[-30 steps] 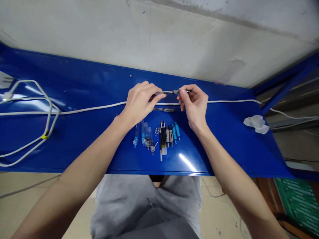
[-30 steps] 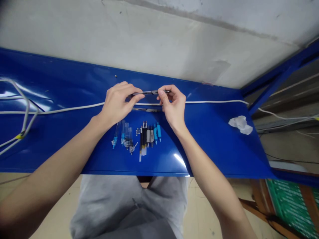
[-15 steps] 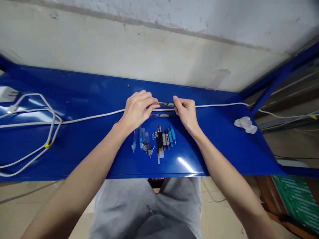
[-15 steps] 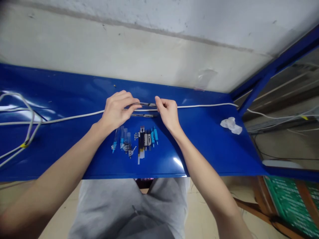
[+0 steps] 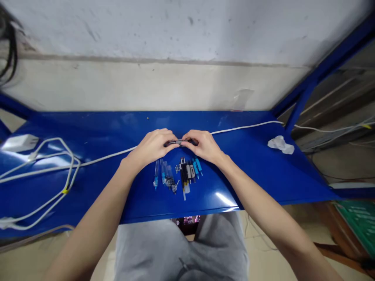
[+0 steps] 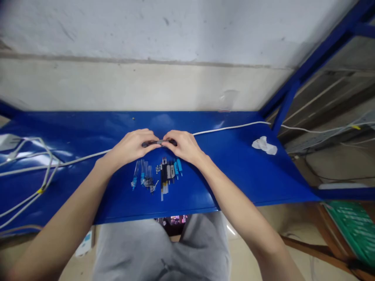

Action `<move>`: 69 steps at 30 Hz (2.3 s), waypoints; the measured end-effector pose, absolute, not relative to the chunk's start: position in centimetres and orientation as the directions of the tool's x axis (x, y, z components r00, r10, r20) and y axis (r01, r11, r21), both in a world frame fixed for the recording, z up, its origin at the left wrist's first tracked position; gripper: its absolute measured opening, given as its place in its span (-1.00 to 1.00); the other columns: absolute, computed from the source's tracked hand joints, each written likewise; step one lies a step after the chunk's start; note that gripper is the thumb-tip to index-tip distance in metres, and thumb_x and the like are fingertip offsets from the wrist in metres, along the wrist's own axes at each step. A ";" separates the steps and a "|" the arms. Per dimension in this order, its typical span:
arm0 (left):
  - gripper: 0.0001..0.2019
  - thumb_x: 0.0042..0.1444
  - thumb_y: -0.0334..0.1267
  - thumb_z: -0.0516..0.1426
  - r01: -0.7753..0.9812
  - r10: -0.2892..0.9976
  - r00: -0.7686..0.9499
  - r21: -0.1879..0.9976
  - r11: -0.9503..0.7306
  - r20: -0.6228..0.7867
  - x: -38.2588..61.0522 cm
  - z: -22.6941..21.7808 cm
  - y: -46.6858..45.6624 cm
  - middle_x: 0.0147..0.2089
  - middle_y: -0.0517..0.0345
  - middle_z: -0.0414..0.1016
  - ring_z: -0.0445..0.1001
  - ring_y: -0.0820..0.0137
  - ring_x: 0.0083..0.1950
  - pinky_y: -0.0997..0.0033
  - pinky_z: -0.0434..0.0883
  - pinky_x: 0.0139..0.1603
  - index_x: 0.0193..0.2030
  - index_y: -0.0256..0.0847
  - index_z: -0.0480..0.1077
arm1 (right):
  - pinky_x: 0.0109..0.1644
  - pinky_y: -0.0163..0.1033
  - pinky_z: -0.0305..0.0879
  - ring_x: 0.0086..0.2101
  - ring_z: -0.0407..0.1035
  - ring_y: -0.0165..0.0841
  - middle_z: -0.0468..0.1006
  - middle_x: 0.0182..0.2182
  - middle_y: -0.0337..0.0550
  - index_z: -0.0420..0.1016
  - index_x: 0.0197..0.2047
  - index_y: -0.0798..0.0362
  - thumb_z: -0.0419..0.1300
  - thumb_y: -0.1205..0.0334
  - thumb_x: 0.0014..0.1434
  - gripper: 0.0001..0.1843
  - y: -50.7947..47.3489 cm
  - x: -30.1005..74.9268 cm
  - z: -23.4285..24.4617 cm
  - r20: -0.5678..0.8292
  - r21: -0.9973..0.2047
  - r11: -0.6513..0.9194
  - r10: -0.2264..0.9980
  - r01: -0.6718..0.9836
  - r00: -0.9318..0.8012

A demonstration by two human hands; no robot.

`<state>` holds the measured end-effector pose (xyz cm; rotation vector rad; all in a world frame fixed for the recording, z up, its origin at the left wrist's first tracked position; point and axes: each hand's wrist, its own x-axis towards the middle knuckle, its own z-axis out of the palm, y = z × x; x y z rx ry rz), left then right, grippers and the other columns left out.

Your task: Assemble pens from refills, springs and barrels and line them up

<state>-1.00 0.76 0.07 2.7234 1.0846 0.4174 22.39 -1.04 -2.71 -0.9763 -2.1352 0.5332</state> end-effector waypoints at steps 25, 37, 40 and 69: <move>-0.82 0.27 -0.17 0.26 0.545 0.668 0.695 0.410 -0.731 0.268 -2.5 -1.7 0.0 -0.26 0.19 0.41 0.35 0.32 -0.17 0.24 0.30 0.03 -0.27 -0.18 0.40 | -0.02 -0.11 0.25 -0.17 0.27 -0.24 0.41 -0.19 -0.15 0.47 -0.21 0.03 0.35 0.26 0.24 -0.87 -0.8 22.8 -2.2 0.326 -0.507 0.689 0.709 0.518 -0.626; -0.70 0.40 -0.19 0.08 0.577 0.736 0.541 0.457 -0.677 0.408 -2.3 -0.7 -0.9 -0.39 0.22 0.35 0.31 0.39 -0.29 0.35 0.25 -0.17 -0.41 -0.18 0.28 | -0.21 -0.20 0.18 -0.35 0.28 -0.33 0.41 -0.40 -0.25 0.35 -0.33 0.00 0.19 0.11 0.38 -0.75 0.1 23.1 -3.2 0.483 -0.589 0.618 0.786 0.521 -0.385; -0.65 0.43 -0.17 0.03 0.673 0.834 0.316 0.512 -0.533 0.452 -2.0 -0.1 -3.2 -0.47 0.28 0.28 0.26 0.46 -0.42 0.39 0.17 -0.30 -0.43 -0.18 0.25 | -0.25 -0.21 0.17 -0.39 0.27 -0.36 0.41 -0.42 -0.25 0.36 -0.34 0.01 0.17 0.19 0.36 -0.80 0.0 23.1 -3.0 0.503 -0.612 0.587 0.806 0.530 -0.311; -0.94 0.30 -0.30 0.09 0.839 0.937 0.272 0.422 -0.343 0.221 -2.7 -2.5 -9.2 -0.27 0.17 0.42 0.41 0.28 -0.21 0.29 0.28 -0.13 -0.23 -0.13 0.26 | 0.43 0.29 0.11 0.39 0.13 0.08 0.23 0.43 0.14 -0.05 0.57 -0.16 0.43 -0.31 0.08 0.18 -9.9 23.9 -0.8 0.086 -0.569 0.594 0.730 0.568 -0.678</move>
